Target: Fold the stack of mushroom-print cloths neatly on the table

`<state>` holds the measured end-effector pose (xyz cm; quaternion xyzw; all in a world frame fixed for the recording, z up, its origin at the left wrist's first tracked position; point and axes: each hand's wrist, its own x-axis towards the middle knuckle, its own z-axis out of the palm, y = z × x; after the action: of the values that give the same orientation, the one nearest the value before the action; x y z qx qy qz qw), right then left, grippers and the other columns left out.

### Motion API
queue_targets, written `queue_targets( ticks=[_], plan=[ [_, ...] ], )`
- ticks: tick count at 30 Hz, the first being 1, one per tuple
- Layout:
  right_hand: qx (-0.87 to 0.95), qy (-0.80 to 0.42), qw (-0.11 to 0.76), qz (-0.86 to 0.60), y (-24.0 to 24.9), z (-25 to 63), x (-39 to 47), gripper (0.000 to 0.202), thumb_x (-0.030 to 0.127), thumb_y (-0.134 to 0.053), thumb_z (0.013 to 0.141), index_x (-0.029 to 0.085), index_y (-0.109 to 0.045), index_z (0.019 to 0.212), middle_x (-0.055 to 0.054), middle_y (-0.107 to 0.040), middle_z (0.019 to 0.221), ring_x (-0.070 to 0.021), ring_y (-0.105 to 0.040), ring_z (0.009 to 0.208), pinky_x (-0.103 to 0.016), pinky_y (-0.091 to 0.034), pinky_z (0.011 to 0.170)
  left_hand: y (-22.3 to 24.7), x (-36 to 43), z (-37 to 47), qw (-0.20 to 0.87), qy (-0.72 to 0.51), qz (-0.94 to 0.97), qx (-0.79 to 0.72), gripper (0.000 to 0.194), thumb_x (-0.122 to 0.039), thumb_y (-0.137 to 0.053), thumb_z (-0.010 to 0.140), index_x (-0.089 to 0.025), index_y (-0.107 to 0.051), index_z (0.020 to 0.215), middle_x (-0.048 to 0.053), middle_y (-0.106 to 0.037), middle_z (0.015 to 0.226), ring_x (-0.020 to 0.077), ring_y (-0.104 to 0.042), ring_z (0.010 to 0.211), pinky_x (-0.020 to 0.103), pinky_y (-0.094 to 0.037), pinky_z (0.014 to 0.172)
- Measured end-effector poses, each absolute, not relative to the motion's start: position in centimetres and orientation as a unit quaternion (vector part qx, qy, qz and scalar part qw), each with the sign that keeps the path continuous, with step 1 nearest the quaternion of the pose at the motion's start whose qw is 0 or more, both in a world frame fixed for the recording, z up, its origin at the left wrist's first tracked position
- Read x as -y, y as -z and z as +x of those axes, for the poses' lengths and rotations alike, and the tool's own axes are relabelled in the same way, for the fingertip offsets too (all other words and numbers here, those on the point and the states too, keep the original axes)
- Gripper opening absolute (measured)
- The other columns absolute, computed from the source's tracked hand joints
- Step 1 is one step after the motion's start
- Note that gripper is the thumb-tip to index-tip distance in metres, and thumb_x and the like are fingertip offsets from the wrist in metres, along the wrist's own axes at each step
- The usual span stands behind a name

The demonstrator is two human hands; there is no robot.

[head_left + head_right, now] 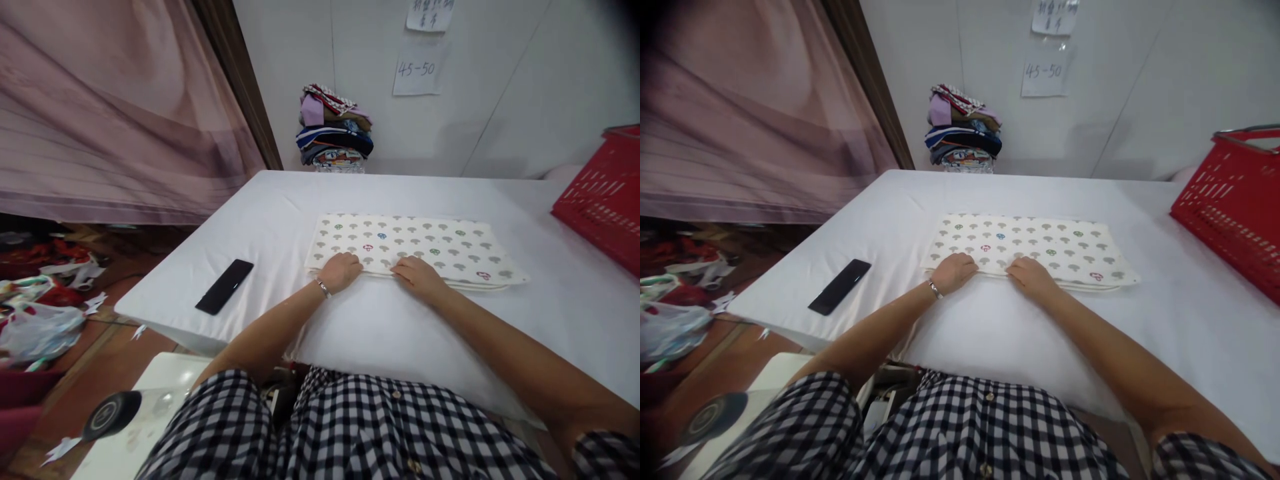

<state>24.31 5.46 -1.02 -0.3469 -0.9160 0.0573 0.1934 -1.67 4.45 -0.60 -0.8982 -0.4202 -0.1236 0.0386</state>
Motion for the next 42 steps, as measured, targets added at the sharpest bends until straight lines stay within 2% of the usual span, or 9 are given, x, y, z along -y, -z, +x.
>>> queue_targets(
  ticks=[7,16,21,25,29,35,37,39,42],
  plan=[
    [0.934,-0.013,0.166,-0.316,1.5,24.7,-5.2,0.034,0.035,-0.039,0.093,0.015,-0.064,0.106,-0.011,-0.061,0.098,-0.0222,-0.052,0.085,-0.036,-0.043,0.077,1.3,-4.0,-2.1,0.041,0.138,-0.907,0.397,0.028,-0.036,-0.047,0.089,-0.019,-0.06,0.106,0.007,-0.061,0.104,0.0188,-0.053,0.094,0.031,-0.039,0.079],
    [0.912,-0.032,0.203,-0.354,1.9,24.6,-5.2,0.036,0.029,-0.032,0.095,0.02,-0.065,0.104,-0.009,-0.063,0.098,-0.0216,-0.054,0.088,-0.036,-0.045,0.076,1.1,-4.0,-1.6,0.054,0.143,-0.888,0.434,0.028,-0.028,-0.037,0.094,-0.019,-0.063,0.095,0.006,-0.063,0.094,0.0172,-0.054,0.087,0.031,-0.04,0.073],
    [0.925,-0.014,0.176,-0.336,1.9,24.8,-5.1,0.036,0.033,-0.034,0.094,0.02,-0.065,0.107,-0.011,-0.062,0.1,-0.0226,-0.054,0.087,-0.038,-0.043,0.078,1.4,-3.7,-1.6,0.054,0.137,-0.89,0.433,0.025,-0.028,-0.039,0.093,-0.019,-0.063,0.095,0.006,-0.062,0.096,0.0175,-0.054,0.088,0.031,-0.039,0.074],
    [0.923,0.003,0.173,-0.343,2.0,24.7,-5.2,0.035,0.026,-0.033,0.093,0.021,-0.065,0.108,-0.011,-0.062,0.099,-0.0224,-0.053,0.087,-0.036,-0.042,0.077,1.2,-3.9,-1.6,0.045,0.147,-0.892,0.425,0.023,-0.03,-0.042,0.092,-0.02,-0.062,0.094,0.006,-0.061,0.098,0.017,-0.053,0.09,0.03,-0.039,0.075],
    [0.916,0.034,0.171,-0.362,2.2,24.4,-5.3,0.036,0.021,-0.032,0.093,0.02,-0.065,0.108,-0.01,-0.063,0.098,-0.0216,-0.052,0.085,-0.034,-0.04,0.075,1.1,-4.1,-1.2,0.067,0.15,-0.881,0.443,0.028,-0.025,-0.037,0.093,-0.018,-0.063,0.085,0.006,-0.062,0.092,0.017,-0.052,0.085,0.031,-0.039,0.071],
    [0.921,0.045,0.171,-0.347,2.4,24.5,-5.2,0.035,0.019,-0.034,0.093,0.018,-0.064,0.109,-0.01,-0.063,0.098,-0.022,-0.052,0.086,-0.034,-0.039,0.074,1.2,-3.7,-1.2,0.051,0.132,-0.888,0.438,0.027,-0.024,-0.039,0.092,-0.019,-0.063,0.081,0.006,-0.061,0.088,0.0166,-0.054,0.082,0.031,-0.041,0.072],
    [0.919,0.052,0.177,-0.349,2.6,24.3,-5.2,0.034,0.02,-0.034,0.093,0.017,-0.065,0.108,-0.011,-0.063,0.098,-0.0219,-0.051,0.086,-0.034,-0.039,0.074,1.0,-3.5,-1.0,0.042,0.144,-0.882,0.447,0.023,-0.026,-0.042,0.091,-0.019,-0.064,0.085,0.007,-0.062,0.09,0.0181,-0.055,0.086,0.032,-0.043,0.075],
    [0.917,0.053,0.179,-0.352,2.6,24.0,-5.3,0.033,0.021,-0.035,0.094,0.018,-0.065,0.107,-0.01,-0.064,0.098,-0.0213,-0.051,0.086,-0.034,-0.039,0.074,0.7,-3.4,-0.2,0.036,0.175,-0.876,0.448,0.021,-0.03,-0.047,0.089,-0.02,-0.063,0.1,0.008,-0.062,0.101,0.0203,-0.055,0.096,0.035,-0.044,0.081],
    [0.915,0.044,0.184,-0.358,2.6,23.8,-5.4,0.031,0.025,-0.037,0.094,0.019,-0.064,0.107,-0.009,-0.063,0.097,-0.0204,-0.052,0.087,-0.034,-0.039,0.075,0.7,-3.7,1.5,0.026,0.203,-0.885,0.418,0.035,-0.031,-0.049,0.088,-0.022,-0.054,0.121,0.01,-0.056,0.124,0.0233,-0.048,0.116,0.04,-0.04,0.096]
  ],
)
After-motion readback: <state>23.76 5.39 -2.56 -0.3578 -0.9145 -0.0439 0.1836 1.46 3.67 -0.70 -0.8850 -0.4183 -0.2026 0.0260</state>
